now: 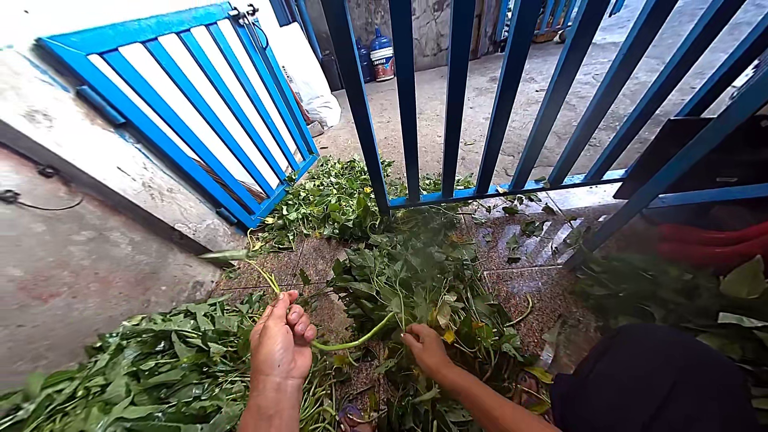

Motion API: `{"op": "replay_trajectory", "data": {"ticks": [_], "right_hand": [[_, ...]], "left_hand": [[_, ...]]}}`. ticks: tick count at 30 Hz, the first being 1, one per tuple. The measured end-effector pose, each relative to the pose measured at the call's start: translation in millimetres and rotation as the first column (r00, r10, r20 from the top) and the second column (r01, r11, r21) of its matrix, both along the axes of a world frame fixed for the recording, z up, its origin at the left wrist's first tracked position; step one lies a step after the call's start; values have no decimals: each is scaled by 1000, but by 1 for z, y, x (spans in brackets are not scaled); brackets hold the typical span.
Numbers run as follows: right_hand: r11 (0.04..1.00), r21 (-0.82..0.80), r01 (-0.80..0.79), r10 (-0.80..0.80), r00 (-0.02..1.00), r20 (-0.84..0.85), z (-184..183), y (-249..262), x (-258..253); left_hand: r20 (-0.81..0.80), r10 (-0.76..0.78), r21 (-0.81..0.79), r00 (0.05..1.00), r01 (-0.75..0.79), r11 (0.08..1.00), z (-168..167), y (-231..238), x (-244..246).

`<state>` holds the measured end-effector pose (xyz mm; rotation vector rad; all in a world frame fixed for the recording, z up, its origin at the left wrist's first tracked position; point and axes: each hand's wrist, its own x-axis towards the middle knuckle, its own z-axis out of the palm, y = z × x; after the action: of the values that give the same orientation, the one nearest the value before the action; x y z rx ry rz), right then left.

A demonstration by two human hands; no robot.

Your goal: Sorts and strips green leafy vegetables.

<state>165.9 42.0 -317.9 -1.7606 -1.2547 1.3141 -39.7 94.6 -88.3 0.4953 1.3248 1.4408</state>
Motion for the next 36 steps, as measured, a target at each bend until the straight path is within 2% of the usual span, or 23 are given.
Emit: {"op": "replay_trajectory", "data": {"ticks": [2,5,6,10,13,16,20,27,33,36], "right_hand": [[978,190,89,-75,994,-80,19,-7,2],[978,210,9,-33,993,110,36,-11,13],[958,287,-3,-48,984,172,41,-13,12],[780,624,-53,-187,931,313,64,-26,0],[634,767,-97,-300,883,360,70,-27,-8],[559,817,-141,-330,866,376,79,-28,-12],[506,841,-192,-326,860,393,88,-31,-17],[497,848,-185,-287,887,362,94,-36,-26],[513,844,-156,-256,911,324,101,-36,-27],[428,896,-121,-334,900,281,103,-34,-28]], "left_hand": [[-64,-45,-14,997,44,999,2,-2,1],[-95,-145,-35,985,142,989,2,-8,9],[-89,-176,-34,980,173,984,2,-9,13],[-37,-257,-46,966,255,966,-4,-16,25],[12,-305,-64,952,306,950,-8,-19,34],[44,-341,-67,939,343,937,-13,-22,41],[41,-345,-83,938,347,934,-19,-23,48],[59,-411,-33,910,413,910,-19,-21,47],[3,-508,-34,862,507,861,-17,-23,47],[5,-489,-52,873,488,871,-17,-23,50]]}}
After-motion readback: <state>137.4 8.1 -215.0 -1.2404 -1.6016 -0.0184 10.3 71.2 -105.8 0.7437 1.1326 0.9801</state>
